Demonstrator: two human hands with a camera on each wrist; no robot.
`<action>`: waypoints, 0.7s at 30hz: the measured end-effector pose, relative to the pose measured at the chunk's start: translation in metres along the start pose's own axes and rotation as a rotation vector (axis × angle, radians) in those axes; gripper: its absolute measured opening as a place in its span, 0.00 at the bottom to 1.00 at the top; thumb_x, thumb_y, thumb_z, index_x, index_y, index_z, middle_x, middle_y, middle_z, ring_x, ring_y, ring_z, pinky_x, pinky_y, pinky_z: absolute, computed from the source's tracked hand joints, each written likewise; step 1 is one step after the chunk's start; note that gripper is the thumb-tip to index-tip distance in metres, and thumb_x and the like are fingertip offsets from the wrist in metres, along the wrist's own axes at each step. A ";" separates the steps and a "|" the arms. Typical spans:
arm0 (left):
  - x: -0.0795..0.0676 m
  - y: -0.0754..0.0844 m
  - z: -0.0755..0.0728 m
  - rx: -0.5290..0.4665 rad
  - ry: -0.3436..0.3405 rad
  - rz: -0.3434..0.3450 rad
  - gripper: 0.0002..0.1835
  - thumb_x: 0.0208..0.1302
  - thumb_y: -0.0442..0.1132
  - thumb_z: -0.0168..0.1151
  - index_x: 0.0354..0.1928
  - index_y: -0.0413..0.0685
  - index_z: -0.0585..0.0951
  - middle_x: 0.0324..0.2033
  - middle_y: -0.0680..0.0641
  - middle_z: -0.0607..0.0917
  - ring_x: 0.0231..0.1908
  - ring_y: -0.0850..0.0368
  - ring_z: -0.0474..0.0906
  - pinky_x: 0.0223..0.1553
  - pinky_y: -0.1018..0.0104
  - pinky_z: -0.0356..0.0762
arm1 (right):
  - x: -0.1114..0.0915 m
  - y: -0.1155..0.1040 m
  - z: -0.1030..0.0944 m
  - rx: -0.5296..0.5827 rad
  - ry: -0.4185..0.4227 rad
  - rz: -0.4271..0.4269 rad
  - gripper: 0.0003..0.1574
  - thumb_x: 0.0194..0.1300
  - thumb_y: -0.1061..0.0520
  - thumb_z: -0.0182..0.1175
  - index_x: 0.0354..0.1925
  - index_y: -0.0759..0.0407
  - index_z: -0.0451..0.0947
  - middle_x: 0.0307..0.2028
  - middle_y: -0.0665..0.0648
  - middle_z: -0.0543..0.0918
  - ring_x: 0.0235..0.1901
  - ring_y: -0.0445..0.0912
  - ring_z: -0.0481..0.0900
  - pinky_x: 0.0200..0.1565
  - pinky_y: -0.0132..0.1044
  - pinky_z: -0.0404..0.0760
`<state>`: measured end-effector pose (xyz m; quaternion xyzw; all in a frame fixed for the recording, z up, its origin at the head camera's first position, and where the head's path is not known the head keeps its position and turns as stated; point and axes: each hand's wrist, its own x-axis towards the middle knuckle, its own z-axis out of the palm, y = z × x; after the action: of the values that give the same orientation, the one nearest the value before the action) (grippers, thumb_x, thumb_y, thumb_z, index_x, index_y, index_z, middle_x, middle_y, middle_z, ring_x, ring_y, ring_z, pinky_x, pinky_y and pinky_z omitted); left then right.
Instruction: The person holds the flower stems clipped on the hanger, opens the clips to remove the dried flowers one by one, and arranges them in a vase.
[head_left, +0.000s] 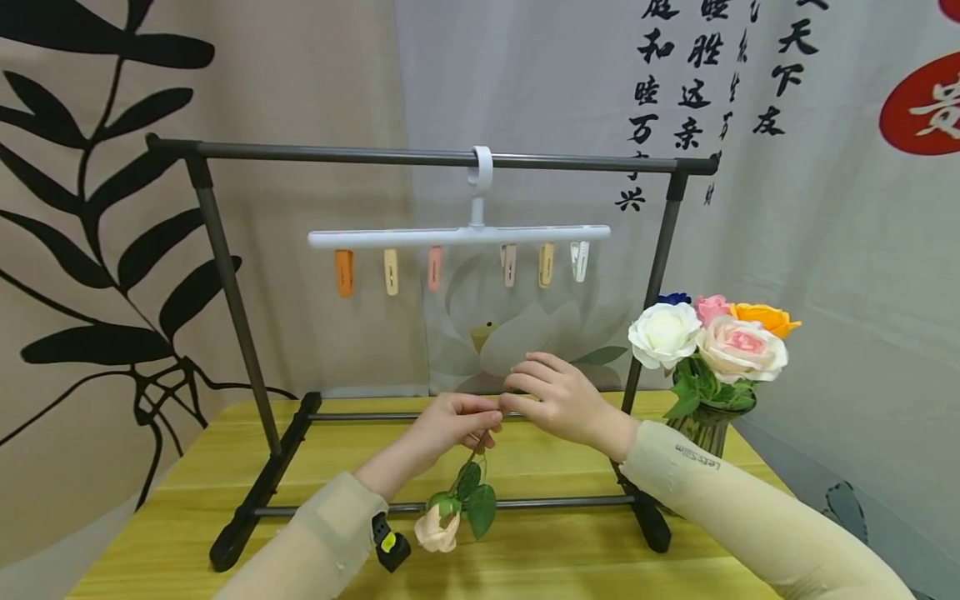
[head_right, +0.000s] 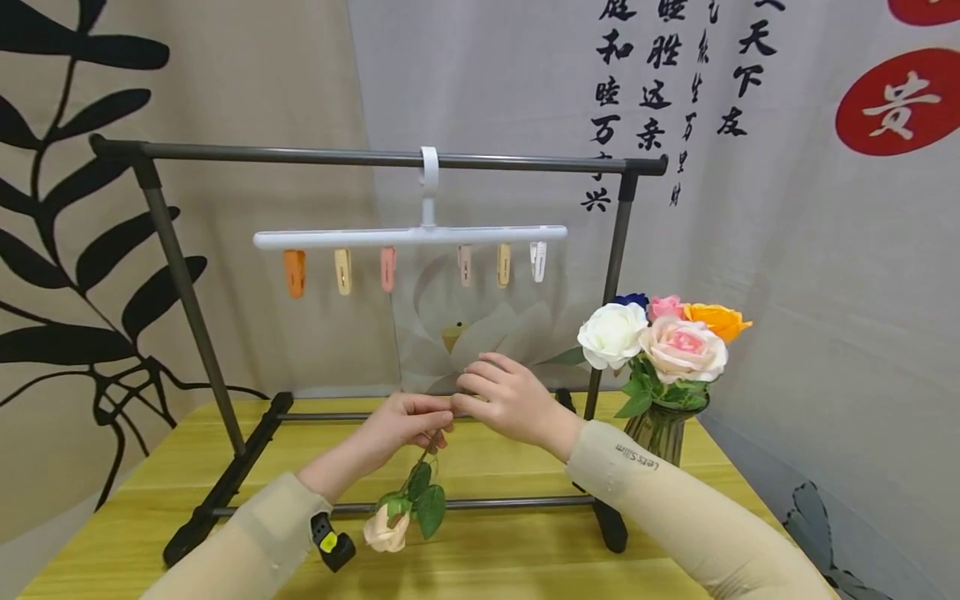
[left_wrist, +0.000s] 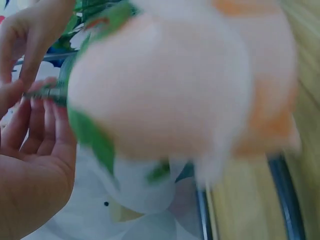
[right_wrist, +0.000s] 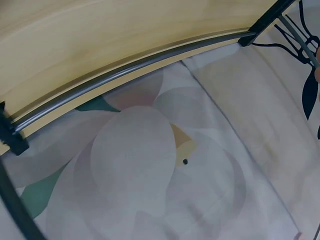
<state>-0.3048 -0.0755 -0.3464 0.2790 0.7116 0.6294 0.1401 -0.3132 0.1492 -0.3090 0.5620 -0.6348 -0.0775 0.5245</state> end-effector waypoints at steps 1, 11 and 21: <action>0.000 0.002 -0.001 0.010 -0.023 0.002 0.20 0.68 0.44 0.61 0.54 0.35 0.81 0.38 0.43 0.85 0.33 0.53 0.84 0.38 0.55 0.82 | -0.002 0.001 -0.002 -0.003 0.009 0.010 0.10 0.72 0.61 0.54 0.37 0.55 0.82 0.37 0.53 0.84 0.40 0.49 0.82 0.51 0.46 0.78; 0.002 0.007 -0.028 0.057 -0.022 0.015 0.25 0.72 0.52 0.54 0.55 0.37 0.80 0.44 0.41 0.84 0.42 0.44 0.83 0.44 0.51 0.81 | -0.005 0.010 -0.038 0.058 0.137 0.196 0.14 0.74 0.60 0.52 0.36 0.58 0.84 0.36 0.57 0.84 0.38 0.53 0.82 0.49 0.50 0.79; 0.015 -0.014 0.003 -0.155 -0.118 0.201 0.17 0.74 0.46 0.52 0.54 0.45 0.81 0.47 0.47 0.84 0.46 0.58 0.80 0.45 0.65 0.79 | 0.013 -0.003 -0.067 0.253 0.270 0.405 0.12 0.72 0.58 0.55 0.38 0.62 0.83 0.38 0.58 0.83 0.37 0.51 0.82 0.43 0.42 0.80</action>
<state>-0.3185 -0.0649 -0.3580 0.3735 0.6198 0.6760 0.1390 -0.2583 0.1705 -0.2737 0.4900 -0.6633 0.1844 0.5348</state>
